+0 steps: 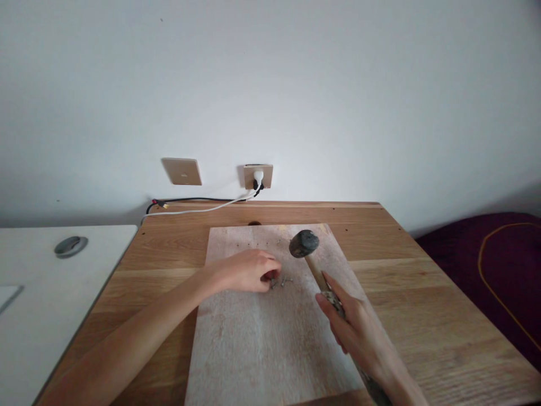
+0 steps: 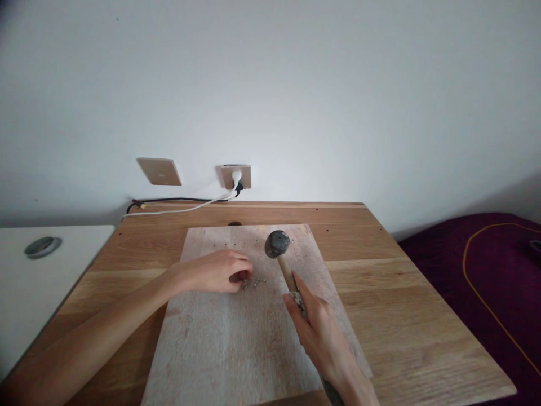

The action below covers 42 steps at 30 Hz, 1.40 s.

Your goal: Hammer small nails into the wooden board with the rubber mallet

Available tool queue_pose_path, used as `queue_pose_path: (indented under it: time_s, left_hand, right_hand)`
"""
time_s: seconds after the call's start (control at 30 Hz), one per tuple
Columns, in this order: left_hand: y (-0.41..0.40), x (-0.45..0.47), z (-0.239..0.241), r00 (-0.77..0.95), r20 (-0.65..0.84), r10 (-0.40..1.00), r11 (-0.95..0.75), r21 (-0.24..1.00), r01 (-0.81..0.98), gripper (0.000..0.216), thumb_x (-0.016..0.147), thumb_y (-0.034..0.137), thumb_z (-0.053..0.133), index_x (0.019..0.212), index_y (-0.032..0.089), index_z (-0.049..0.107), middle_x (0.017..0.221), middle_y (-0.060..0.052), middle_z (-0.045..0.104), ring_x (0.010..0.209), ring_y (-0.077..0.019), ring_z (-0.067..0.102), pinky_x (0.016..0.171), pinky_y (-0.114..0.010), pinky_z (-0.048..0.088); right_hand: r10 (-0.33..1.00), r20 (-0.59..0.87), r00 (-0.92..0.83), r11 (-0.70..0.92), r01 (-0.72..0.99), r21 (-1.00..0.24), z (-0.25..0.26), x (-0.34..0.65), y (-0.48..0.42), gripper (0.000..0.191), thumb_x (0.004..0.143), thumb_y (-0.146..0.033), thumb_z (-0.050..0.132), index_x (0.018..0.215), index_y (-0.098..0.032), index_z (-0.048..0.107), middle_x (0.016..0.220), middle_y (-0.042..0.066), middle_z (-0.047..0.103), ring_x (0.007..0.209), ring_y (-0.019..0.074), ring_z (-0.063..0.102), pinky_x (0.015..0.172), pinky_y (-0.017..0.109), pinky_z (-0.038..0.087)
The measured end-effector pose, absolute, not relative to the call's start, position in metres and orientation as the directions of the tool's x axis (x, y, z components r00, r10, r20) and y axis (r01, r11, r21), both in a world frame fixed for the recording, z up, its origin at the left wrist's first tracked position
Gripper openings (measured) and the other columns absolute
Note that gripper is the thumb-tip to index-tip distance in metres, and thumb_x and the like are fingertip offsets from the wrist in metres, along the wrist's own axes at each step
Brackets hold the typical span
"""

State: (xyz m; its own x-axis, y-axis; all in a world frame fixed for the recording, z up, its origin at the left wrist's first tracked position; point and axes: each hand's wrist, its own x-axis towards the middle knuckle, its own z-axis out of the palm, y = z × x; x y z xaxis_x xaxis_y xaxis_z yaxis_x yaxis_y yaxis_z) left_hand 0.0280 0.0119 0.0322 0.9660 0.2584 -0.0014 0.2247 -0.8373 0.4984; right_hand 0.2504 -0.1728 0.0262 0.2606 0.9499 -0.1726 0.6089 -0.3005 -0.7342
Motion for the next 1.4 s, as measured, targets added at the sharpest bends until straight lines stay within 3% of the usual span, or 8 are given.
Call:
queue_pose_path:
  time_s: [0.13,0.33,0.43,0.67,0.93,1.07,1.27,1.4]
  left_hand:
    - [0.004,0.029,0.034,0.970,0.033,0.243,-0.911,0.351,0.216,0.009,0.088,0.015,0.071,0.084,0.020,0.066,0.087,-0.002,0.070,0.082,-0.0198,0.069,0.075,-0.030,0.050]
    - [-0.005,0.031,0.034,0.975,0.161,0.152,-0.977,0.176,0.124,0.013,0.093,0.021,0.073,0.104,0.017,0.069,0.100,-0.006,0.071,0.093,-0.0233,0.071,0.087,-0.035,0.055]
    - [-0.004,0.033,0.029,0.974,0.196,0.115,-0.983,0.166,0.083,0.003,0.095,0.016,0.070,0.098,0.017,0.070,0.095,-0.006,0.071,0.092,-0.0221,0.071,0.086,-0.034,0.055]
    - [0.003,0.021,0.026,0.969,0.187,0.163,-0.967,0.225,0.119,0.006,0.090,0.012,0.071,0.091,0.018,0.071,0.087,-0.003,0.069,0.087,-0.0204,0.069,0.084,-0.033,0.054]
    - [0.005,0.015,0.035,0.973,0.216,0.084,-0.996,0.059,0.073,0.015,0.093,0.011,0.073,0.081,0.019,0.067,0.093,-0.003,0.071,0.097,-0.0231,0.065,0.091,-0.038,0.049]
    - [0.012,0.015,0.029,0.962,0.247,0.118,-0.990,0.108,0.094,0.013,0.094,0.013,0.073,0.084,0.020,0.068,0.088,-0.001,0.073,0.093,-0.0209,0.064,0.088,-0.036,0.048]
    - [0.009,0.013,0.030,0.966,0.215,0.142,-0.990,0.005,0.144,0.013,0.094,0.008,0.070,0.102,0.019,0.069,0.090,-0.004,0.072,0.093,-0.0219,0.064,0.085,-0.034,0.047]
    - [0.017,0.016,0.031,0.961,0.200,0.193,-0.981,0.042,0.188,0.014,0.092,0.009,0.071,0.102,0.018,0.071,0.090,-0.004,0.069,0.093,-0.0223,0.065,0.086,-0.034,0.049]
  right_hand:
    - [0.944,-0.195,0.265,-0.319,0.595,-0.738,0.028,0.250,-0.174,0.072,0.103,-0.059,0.044,0.155,-0.009,0.053,0.046,-0.009,0.046,0.037,0.0155,0.047,0.042,0.027,0.038]
    - [0.945,-0.187,0.269,-0.314,0.585,-0.748,0.032,0.248,-0.174,0.076,0.101,-0.062,0.045,0.154,-0.008,0.054,0.045,-0.009,0.045,0.037,0.0150,0.046,0.041,0.026,0.037]
    - [0.943,-0.213,0.256,-0.327,0.595,-0.734,0.038,0.246,-0.174,0.078,0.101,-0.061,0.042,0.154,-0.005,0.052,0.045,-0.009,0.046,0.037,0.0158,0.047,0.041,0.026,0.038]
    - [0.941,-0.222,0.254,-0.332,0.587,-0.738,0.039,0.248,-0.176,0.077,0.101,-0.061,0.043,0.154,-0.005,0.052,0.047,-0.008,0.048,0.039,0.0162,0.050,0.042,0.026,0.040]
    - [0.944,-0.224,0.244,-0.328,0.594,-0.735,0.041,0.244,-0.175,0.078,0.101,-0.061,0.042,0.154,-0.004,0.052,0.047,-0.008,0.047,0.039,0.0167,0.049,0.041,0.027,0.039]
    - [0.948,-0.198,0.248,-0.310,0.593,-0.743,0.030,0.243,-0.178,0.078,0.101,-0.061,0.044,0.154,-0.005,0.053,0.047,-0.007,0.048,0.040,0.0173,0.051,0.041,0.027,0.039]
    - [0.955,-0.177,0.238,-0.288,0.604,-0.743,0.003,0.246,-0.183,0.078,0.103,-0.059,0.043,0.155,-0.003,0.053,0.044,-0.007,0.049,0.035,0.0168,0.048,0.039,0.026,0.036]
    - [0.957,-0.168,0.236,-0.279,0.586,-0.761,-0.003,0.246,-0.183,0.079,0.103,-0.060,0.043,0.156,-0.002,0.050,0.044,-0.007,0.049,0.035,0.0171,0.048,0.039,0.027,0.037]
